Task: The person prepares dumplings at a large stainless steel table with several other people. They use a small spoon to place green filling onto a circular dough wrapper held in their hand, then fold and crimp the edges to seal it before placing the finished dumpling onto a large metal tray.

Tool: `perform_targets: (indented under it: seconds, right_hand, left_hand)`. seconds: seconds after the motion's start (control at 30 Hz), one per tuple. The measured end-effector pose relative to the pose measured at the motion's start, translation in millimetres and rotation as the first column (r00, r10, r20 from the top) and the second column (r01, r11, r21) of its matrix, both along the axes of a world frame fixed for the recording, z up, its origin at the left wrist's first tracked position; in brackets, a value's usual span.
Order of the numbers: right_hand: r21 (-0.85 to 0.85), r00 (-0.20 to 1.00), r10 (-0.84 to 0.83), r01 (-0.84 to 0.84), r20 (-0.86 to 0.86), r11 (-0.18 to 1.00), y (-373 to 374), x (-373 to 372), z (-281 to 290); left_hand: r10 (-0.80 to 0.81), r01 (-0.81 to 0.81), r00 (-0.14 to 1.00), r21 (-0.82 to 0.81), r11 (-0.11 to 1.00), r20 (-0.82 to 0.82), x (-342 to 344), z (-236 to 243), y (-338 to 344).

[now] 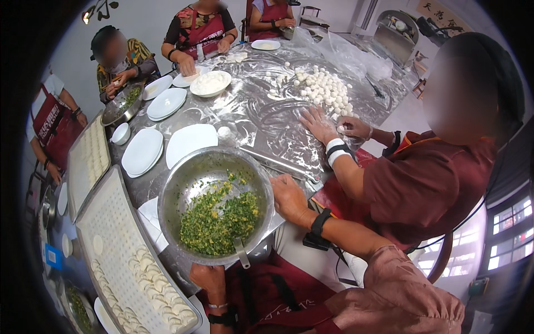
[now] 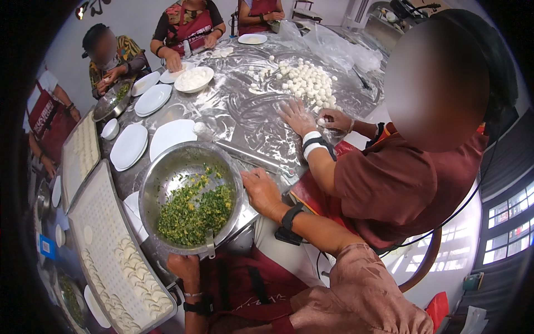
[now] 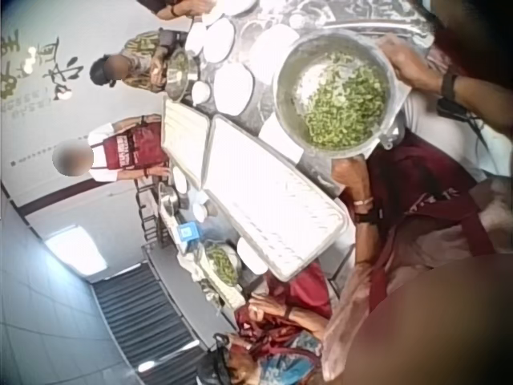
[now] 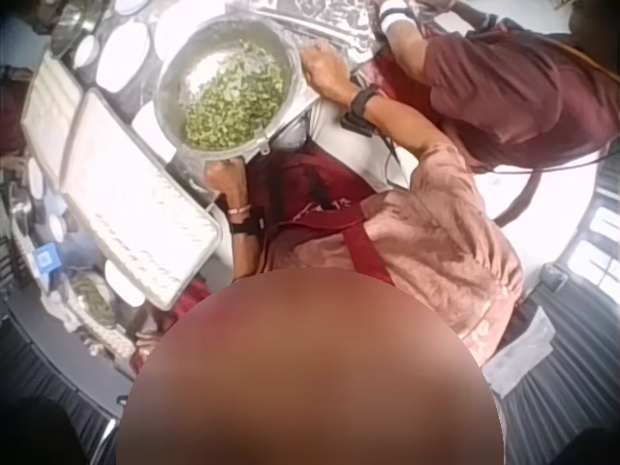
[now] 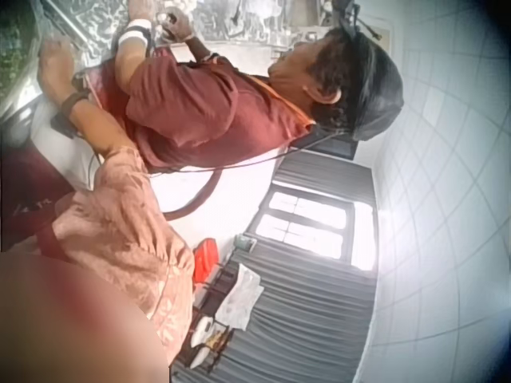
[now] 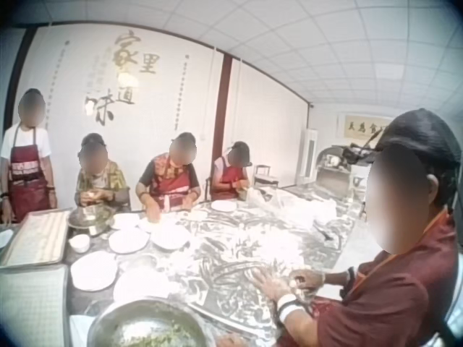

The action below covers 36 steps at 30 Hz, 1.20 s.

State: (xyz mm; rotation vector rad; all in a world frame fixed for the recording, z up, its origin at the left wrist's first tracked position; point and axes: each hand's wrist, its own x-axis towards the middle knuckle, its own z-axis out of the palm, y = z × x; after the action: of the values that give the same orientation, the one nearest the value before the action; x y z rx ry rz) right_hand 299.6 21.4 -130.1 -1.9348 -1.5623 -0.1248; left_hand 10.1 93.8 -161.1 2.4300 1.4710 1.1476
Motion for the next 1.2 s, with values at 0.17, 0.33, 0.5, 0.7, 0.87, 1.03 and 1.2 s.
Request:
perform_targets:
  seconds: [0.17,0.33,0.5,0.7,0.87,1.03,1.2]
  right_hand:
    - [0.002,1.0,0.005,-0.005,0.002,1.0,-0.8,1.1,0.3]
    - [0.01,1.0,-0.003,0.003,0.014,1.0,0.2,0.3,1.3]
    - [0.024,1.0,-0.012,0.012,0.009,1.0,0.2,-0.7,0.6]
    - [0.001,1.0,-0.009,0.009,0.005,1.0,0.7,1.1,-1.6]
    - [-0.005,1.0,-0.006,0.006,-0.002,1.0,0.3,0.2,1.4]
    - [-0.009,1.0,-0.003,0.003,-0.001,1.0,-0.4,0.0,2.7]
    - [-0.023,1.0,-0.008,0.008,-0.004,1.0,-0.5,-0.1,4.5]
  left_hand:
    - [-0.01,0.009,1.0,-0.028,1.0,-0.023,-1.4,-1.4,0.0]
    - [-0.003,0.003,1.0,-0.014,1.0,-0.005,-2.3,-6.9,2.3]
    - [0.012,-0.012,1.0,-0.008,1.0,-0.003,-1.5,-3.2,0.2]
    - [-0.02,0.021,1.0,-0.019,1.0,0.018,1.6,3.5,-0.2]
    - [-0.017,0.017,1.0,-0.015,1.0,0.004,1.8,4.4,-0.2]
    - [-0.016,0.016,1.0,-0.003,1.0,-0.015,-2.3,-3.2,1.6]
    - [-0.031,0.031,0.999,0.001,1.0,-0.014,-1.8,-1.3,1.6]
